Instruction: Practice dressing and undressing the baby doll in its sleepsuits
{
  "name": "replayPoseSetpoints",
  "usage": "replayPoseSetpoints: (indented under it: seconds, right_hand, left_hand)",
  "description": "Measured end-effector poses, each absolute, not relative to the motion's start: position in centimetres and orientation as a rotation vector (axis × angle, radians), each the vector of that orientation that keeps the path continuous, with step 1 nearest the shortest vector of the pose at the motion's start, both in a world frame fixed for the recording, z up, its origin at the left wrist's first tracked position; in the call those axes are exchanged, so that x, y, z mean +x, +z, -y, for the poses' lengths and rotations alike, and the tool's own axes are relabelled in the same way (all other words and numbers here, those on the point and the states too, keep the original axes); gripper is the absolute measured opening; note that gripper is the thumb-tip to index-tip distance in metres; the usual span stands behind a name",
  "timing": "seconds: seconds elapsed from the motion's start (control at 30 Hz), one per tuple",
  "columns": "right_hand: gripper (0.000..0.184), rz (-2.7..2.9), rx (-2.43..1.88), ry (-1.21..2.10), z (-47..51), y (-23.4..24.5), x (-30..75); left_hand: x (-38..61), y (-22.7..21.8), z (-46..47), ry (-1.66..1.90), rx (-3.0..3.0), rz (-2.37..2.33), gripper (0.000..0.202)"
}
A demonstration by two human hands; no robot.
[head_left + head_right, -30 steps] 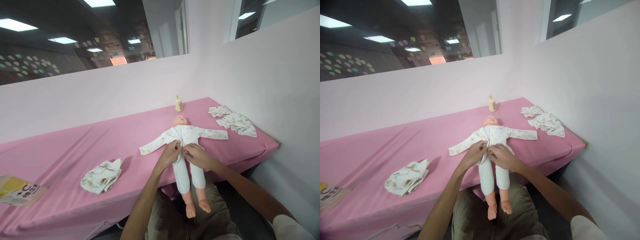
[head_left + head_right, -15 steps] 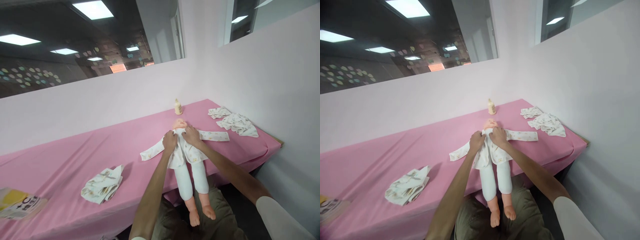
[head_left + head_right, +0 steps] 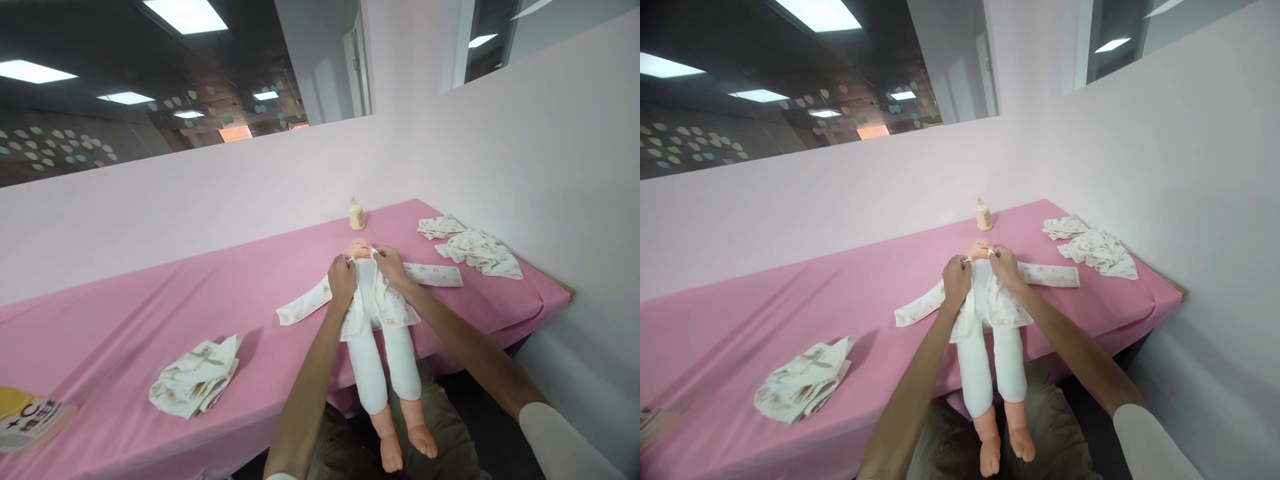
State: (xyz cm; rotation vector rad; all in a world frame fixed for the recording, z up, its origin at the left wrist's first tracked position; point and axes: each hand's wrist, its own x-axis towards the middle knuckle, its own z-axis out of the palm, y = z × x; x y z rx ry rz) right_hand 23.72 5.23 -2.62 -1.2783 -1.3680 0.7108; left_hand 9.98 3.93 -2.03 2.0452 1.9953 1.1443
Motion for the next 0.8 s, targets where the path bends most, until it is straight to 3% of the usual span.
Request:
replayPoseSetpoints:
  seconds: [0.37, 0.8]
  right_hand:
    - [0.020, 1.492, -1.299, 0.535, -5.2, -2.8, 22.1]
    - [0.022, 1.500, -1.205, 0.599, -5.7, -3.6, 22.0]
  left_hand:
    - [8.7, -2.6, -4.5, 1.019, 2.218, -1.798, 0.026]
    - [8.9, -2.8, -4.7, 0.869, 2.380, -1.862, 0.036]
